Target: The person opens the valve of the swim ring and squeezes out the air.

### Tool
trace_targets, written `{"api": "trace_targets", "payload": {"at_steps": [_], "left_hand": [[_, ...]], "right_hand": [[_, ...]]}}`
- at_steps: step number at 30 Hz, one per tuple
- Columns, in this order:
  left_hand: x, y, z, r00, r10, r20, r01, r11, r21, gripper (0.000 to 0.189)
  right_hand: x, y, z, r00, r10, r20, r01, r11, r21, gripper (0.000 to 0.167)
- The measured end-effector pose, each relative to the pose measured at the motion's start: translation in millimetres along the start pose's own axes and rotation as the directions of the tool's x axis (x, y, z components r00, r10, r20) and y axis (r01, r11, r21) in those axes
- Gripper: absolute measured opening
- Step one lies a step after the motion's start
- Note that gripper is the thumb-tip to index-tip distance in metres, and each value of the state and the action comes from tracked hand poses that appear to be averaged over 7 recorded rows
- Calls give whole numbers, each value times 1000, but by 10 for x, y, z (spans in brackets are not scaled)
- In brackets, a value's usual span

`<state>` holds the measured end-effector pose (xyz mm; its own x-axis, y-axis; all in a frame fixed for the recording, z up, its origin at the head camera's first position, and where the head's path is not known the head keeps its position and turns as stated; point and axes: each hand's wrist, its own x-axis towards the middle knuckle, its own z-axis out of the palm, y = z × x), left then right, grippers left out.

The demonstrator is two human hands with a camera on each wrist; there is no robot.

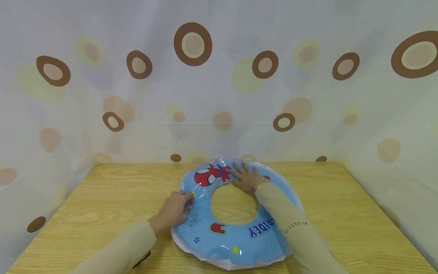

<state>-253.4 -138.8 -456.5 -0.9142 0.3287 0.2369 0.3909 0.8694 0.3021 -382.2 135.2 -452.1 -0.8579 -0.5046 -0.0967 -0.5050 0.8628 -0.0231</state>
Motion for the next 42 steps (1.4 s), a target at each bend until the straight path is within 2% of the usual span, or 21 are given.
{"api": "trace_targets", "payload": {"at_steps": [5, 12, 19, 27, 35, 37, 42], "left_hand": [[14, -7, 1, 1000, -6, -3, 6, 1000, -10, 14], [4, -3, 13, 1000, 5, -12, -5, 1000, -6, 15], [2, 14, 3, 1000, 7, -17, -7, 1000, -14, 15], [-3, 13, -3, 1000, -8, -3, 8, 1000, -13, 15], [-6, 24, -22, 1000, -9, 5, 9, 1000, -19, 16], [-4, 28, -24, 1000, -9, 4, 9, 1000, -21, 16], [-8, 34, -33, 1000, -8, 7, 8, 1000, -29, 15]], "right_hand": [[12, -120, -111, 999, 41, 35, -42, 998, 48, 56], [102, -274, -131, 991, 122, 62, -128, 986, 107, 57], [163, -395, -136, 980, 189, 59, -195, 976, 96, 64], [137, -472, -175, 977, 197, 82, -203, 976, 72, 56], [177, -489, -185, 970, 207, 128, -221, 969, 106, 55], [235, -439, -113, 976, 189, 105, -200, 974, 107, 56], [250, -465, -89, 988, 142, 67, -148, 984, 102, 59]]}}
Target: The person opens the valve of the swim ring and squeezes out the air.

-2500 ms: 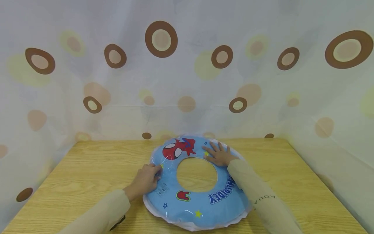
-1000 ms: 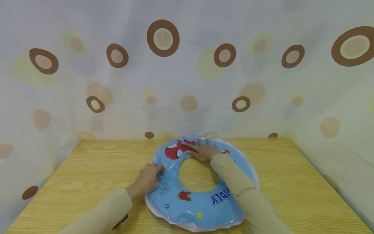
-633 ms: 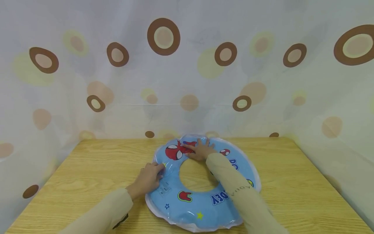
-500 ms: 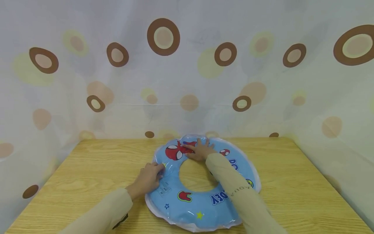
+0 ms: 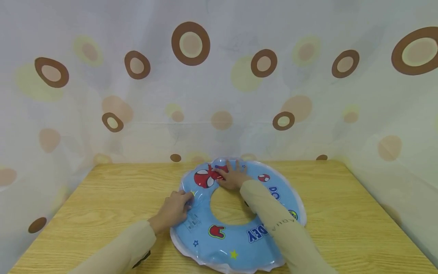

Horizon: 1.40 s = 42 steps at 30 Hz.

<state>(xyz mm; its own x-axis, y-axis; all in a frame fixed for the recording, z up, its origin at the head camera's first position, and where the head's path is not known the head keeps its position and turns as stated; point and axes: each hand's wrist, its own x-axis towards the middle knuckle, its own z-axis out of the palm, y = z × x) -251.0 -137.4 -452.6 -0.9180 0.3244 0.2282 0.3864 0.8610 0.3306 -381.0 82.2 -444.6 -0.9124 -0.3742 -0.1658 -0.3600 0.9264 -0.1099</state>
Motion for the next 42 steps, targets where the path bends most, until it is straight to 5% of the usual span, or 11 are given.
{"api": "trace_targets", "payload": {"at_steps": [27, 36, 42], "left_hand": [[12, -19, 30, 999, 9, -38, -8, 1000, 21, 15], [19, -30, 54, 1000, -4, -25, 5, 1000, 24, 14], [12, -27, 46, 1000, -8, -24, 8, 1000, 14, 14]], "right_hand": [[0, -224, 54, 999, 8, 50, -5, 998, -57, 61], [-29, -6, -86, 992, -94, 84, 86, 992, 88, 63], [-207, 266, -231, 989, -138, 60, 135, 989, 57, 64]]}}
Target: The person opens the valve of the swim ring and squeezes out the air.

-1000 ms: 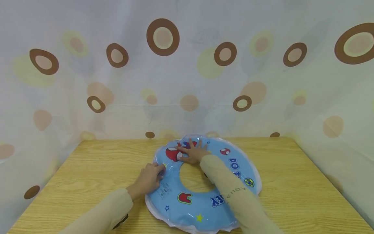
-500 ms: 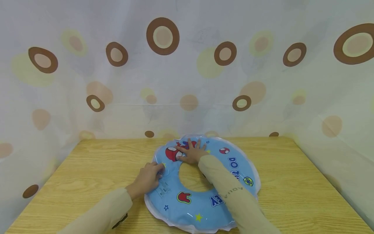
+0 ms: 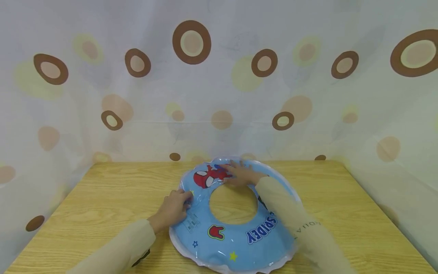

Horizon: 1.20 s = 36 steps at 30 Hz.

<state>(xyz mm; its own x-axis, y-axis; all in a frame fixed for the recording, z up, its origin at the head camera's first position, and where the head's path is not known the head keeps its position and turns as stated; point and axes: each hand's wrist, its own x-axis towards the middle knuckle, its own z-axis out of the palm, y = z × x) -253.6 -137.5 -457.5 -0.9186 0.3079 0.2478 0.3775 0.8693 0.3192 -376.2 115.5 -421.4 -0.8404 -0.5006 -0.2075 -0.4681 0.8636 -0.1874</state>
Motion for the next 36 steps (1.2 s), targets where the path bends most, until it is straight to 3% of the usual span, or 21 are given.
{"api": "trace_targets", "payload": {"at_steps": [7, 12, 16, 22, 29, 36], "left_hand": [[-19, 18, -22, 1000, 13, -14, -13, 1000, -9, 14], [-30, 28, -31, 1000, 7, -8, -7, 1000, -11, 14], [-21, 25, -28, 1000, -1, 4, 1, 1000, -10, 15], [-15, 19, -20, 1000, 3, 0, -3, 1000, -13, 15], [-32, 29, -23, 1000, -5, 8, 5, 1000, -27, 16], [-26, 32, -32, 1000, -11, 11, 11, 1000, -20, 16]], "right_hand": [[-433, 309, -75, 999, 26, 38, -24, 998, -64, 61], [-621, 527, 65, 999, -54, 4, 54, 998, -20, 64], [-650, 646, 191, 996, -94, -10, 94, 995, -27, 67], [-635, 655, 285, 996, -76, -54, 70, 993, -99, 63], [-722, 662, 330, 985, -116, -130, 108, 992, -67, 60], [-1041, 665, 309, 989, -131, -71, 126, 990, -68, 68]]}}
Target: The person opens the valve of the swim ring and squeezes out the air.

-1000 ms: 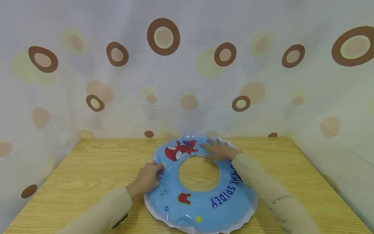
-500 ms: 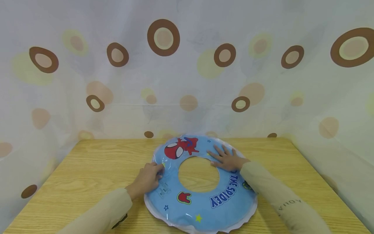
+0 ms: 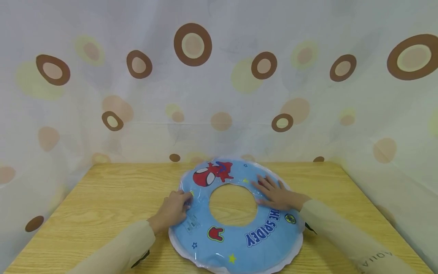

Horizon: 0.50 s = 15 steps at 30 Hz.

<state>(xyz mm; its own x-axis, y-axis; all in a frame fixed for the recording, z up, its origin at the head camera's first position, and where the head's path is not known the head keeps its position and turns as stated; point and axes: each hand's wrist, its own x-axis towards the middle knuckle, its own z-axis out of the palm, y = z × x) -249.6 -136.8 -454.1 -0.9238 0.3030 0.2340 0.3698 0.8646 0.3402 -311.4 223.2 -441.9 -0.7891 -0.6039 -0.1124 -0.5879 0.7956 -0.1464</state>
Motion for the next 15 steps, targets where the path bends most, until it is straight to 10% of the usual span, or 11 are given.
{"api": "trace_targets", "payload": {"at_steps": [15], "left_hand": [[7, -11, 16, 1000, -4, 3, 4, 1000, 1, 16]], "right_hand": [[-231, -84, 131, 1000, 4, -8, -5, 1000, -15, 70]]}}
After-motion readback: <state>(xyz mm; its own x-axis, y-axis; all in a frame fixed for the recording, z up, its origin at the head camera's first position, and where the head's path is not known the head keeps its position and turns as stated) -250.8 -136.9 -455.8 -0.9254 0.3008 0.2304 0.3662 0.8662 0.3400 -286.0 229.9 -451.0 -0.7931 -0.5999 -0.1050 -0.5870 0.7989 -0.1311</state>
